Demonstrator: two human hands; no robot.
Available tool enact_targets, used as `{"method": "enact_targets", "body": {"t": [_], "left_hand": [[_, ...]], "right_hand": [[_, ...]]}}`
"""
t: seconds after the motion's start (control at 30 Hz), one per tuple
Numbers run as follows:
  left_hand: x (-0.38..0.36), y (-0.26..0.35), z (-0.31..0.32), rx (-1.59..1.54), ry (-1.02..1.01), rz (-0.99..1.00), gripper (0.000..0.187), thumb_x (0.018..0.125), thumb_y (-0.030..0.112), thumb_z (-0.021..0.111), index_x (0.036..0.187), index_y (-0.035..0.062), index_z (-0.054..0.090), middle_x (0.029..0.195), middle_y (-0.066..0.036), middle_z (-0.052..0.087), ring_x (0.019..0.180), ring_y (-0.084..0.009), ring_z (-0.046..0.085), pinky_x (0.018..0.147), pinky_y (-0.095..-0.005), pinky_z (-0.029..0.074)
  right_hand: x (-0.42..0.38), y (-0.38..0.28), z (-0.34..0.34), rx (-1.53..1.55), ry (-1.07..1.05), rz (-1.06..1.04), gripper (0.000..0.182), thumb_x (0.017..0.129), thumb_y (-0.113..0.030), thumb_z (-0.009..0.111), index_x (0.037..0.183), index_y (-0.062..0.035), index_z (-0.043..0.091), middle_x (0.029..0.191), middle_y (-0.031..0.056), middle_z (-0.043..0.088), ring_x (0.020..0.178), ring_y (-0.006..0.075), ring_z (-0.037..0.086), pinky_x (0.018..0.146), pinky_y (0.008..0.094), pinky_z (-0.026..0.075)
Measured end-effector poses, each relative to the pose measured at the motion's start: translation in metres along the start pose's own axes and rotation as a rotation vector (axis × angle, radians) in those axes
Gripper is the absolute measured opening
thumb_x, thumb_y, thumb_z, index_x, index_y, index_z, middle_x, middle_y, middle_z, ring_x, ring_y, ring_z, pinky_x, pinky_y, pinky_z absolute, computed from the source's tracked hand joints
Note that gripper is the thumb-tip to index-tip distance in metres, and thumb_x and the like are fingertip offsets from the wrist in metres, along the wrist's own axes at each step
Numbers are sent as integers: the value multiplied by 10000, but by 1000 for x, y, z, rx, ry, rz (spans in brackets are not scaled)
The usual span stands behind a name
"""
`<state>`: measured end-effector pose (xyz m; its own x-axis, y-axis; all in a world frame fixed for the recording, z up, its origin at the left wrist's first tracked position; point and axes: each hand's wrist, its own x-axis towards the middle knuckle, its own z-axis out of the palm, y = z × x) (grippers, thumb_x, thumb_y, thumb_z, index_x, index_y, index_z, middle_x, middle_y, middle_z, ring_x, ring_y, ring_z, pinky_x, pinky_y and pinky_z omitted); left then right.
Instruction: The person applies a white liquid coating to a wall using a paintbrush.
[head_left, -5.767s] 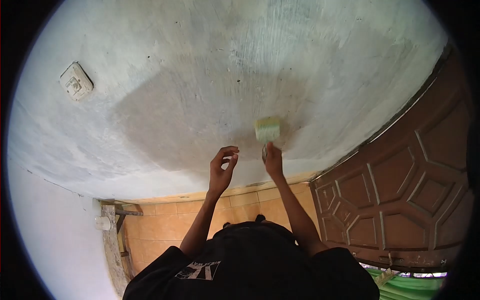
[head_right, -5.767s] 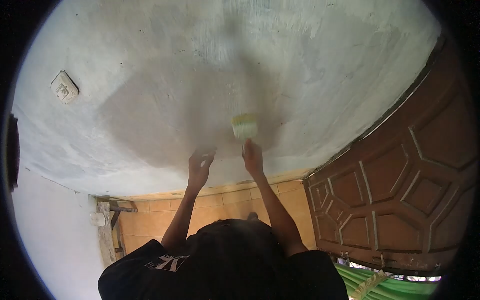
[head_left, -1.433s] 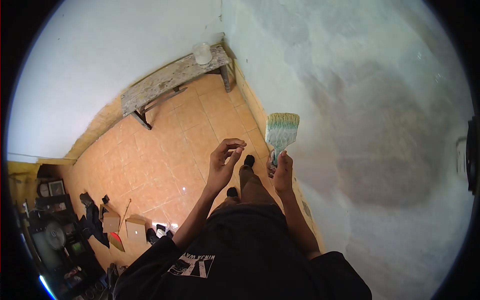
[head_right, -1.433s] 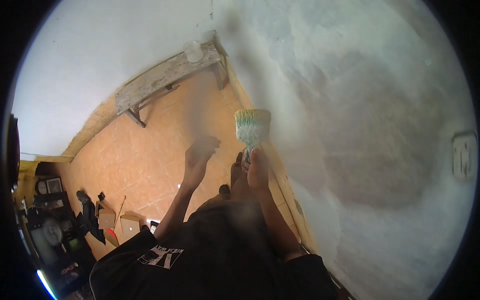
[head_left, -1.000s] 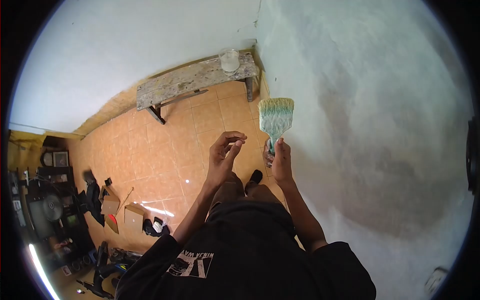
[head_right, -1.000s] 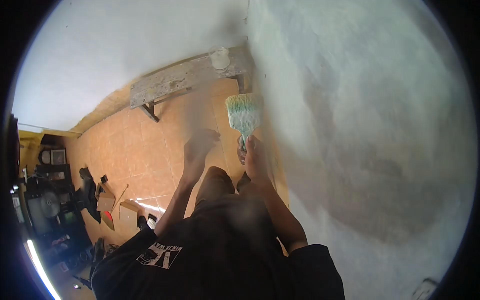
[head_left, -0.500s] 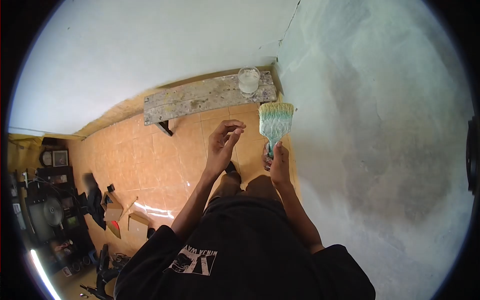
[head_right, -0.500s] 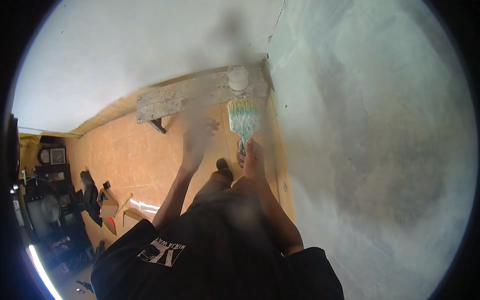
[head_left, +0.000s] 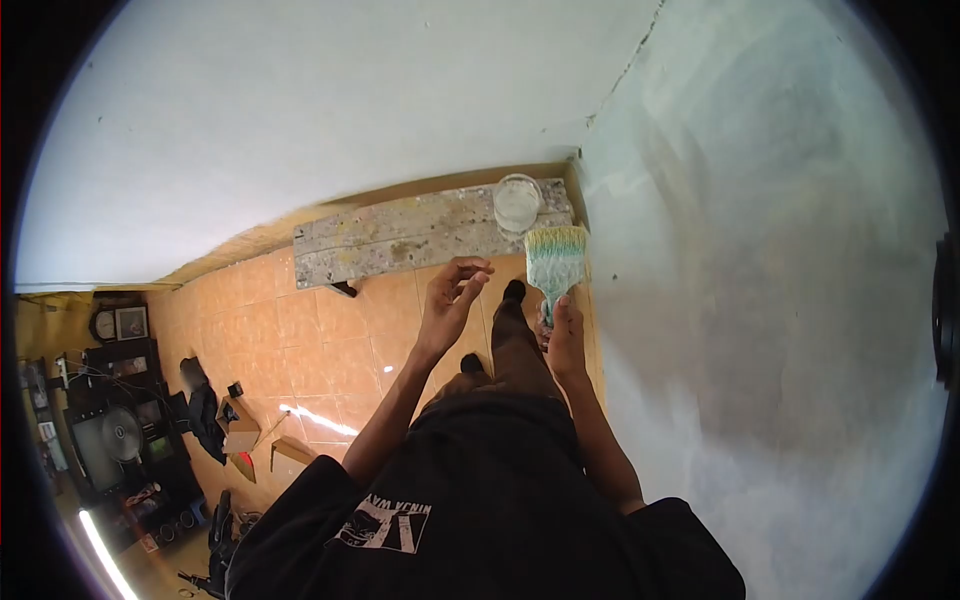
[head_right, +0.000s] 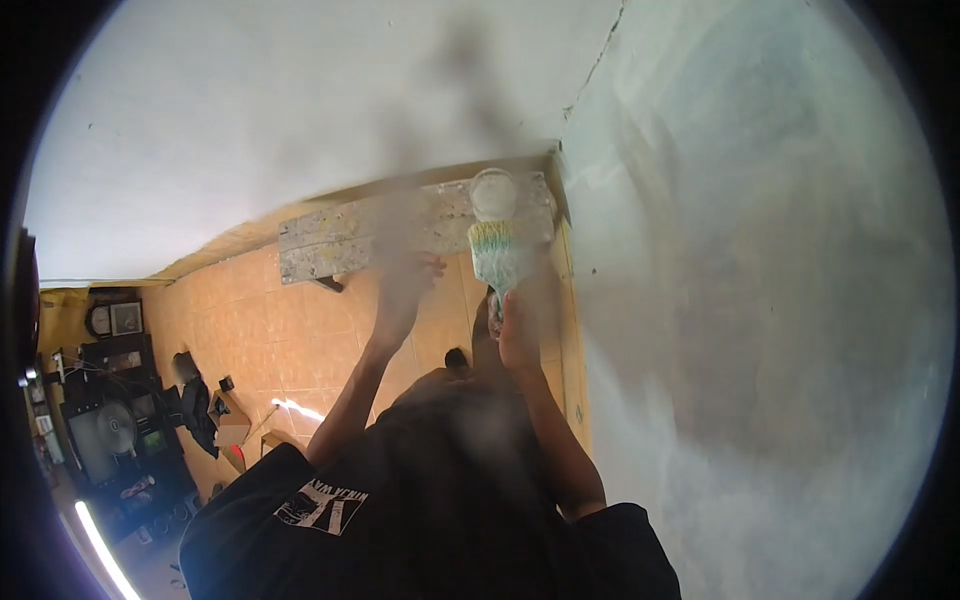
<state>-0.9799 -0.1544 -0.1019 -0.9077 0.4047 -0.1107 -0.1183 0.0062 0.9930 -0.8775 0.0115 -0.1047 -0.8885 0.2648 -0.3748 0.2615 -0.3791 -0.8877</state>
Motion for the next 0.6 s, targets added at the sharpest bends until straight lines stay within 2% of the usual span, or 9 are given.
{"method": "enact_targets", "body": {"t": [0.1,0.2,0.27,0.33,0.4,0.43,0.5,0.53,0.6], "left_hand": [[54,-17,-3,39,2,-32,213,947,176,577,1103,30,584,1043,-66,641,989,-138,588,799,-287,469],[107,-52,-5,106,-14,-90,229,940,201,591,1108,44,588,1032,-54,644,965,-133,594,759,-290,484],[143,-90,-10,207,-12,-99,230,935,201,596,1106,48,602,1004,-56,654,922,-141,614,733,-285,490],[176,-154,-19,201,39,-89,228,935,206,594,1099,49,614,980,-62,661,878,-140,616,715,-280,489],[203,-198,-23,304,87,-107,240,927,222,606,1087,44,631,943,-79,668,824,-149,621,704,-285,495],[212,-205,-23,292,85,-226,252,923,229,612,1091,43,630,947,-81,668,829,-153,623,711,-290,498],[237,-222,-21,269,68,-444,276,915,243,623,1101,39,628,955,-87,668,838,-161,626,725,-300,503],[250,-234,-20,242,21,-473,325,906,260,632,1148,44,608,962,-113,663,868,-188,638,742,-312,509],[276,-273,-20,347,-42,-405,345,908,256,624,1194,67,587,993,-143,654,878,-220,642,757,-337,511]], "right_hand": [[67,9,-22,-122,104,83,477,1006,-482,365,744,-96,465,566,-56,351,460,37,306,432,220,226],[140,25,-45,-197,22,-11,473,1009,-478,356,760,-97,483,567,-66,341,481,35,325,456,218,265],[192,53,-69,-361,47,150,473,1010,-455,366,773,-71,506,551,-39,376,483,70,385,476,250,318],[250,98,-94,-600,23,198,469,1007,-429,379,793,-41,533,552,5,436,503,131,461,508,298,370],[305,147,-124,-909,-47,116,465,999,-401,395,819,-6,564,572,67,522,542,220,553,552,362,419],[325,168,-134,-990,-67,152,462,993,-387,400,833,11,573,603,105,552,576,265,574,579,393,433],[359,183,-137,-1148,-91,209,459,981,-359,410,861,45,591,665,182,612,642,354,616,635,456,461],[372,191,-141,-1232,-129,181,459,978,-353,412,868,53,595,693,197,623,668,368,623,654,463,469],[385,170,-128,-1400,-209,135,458,974,-341,416,883,68,603,749,226,645,720,394,635,691,478,486]]}}
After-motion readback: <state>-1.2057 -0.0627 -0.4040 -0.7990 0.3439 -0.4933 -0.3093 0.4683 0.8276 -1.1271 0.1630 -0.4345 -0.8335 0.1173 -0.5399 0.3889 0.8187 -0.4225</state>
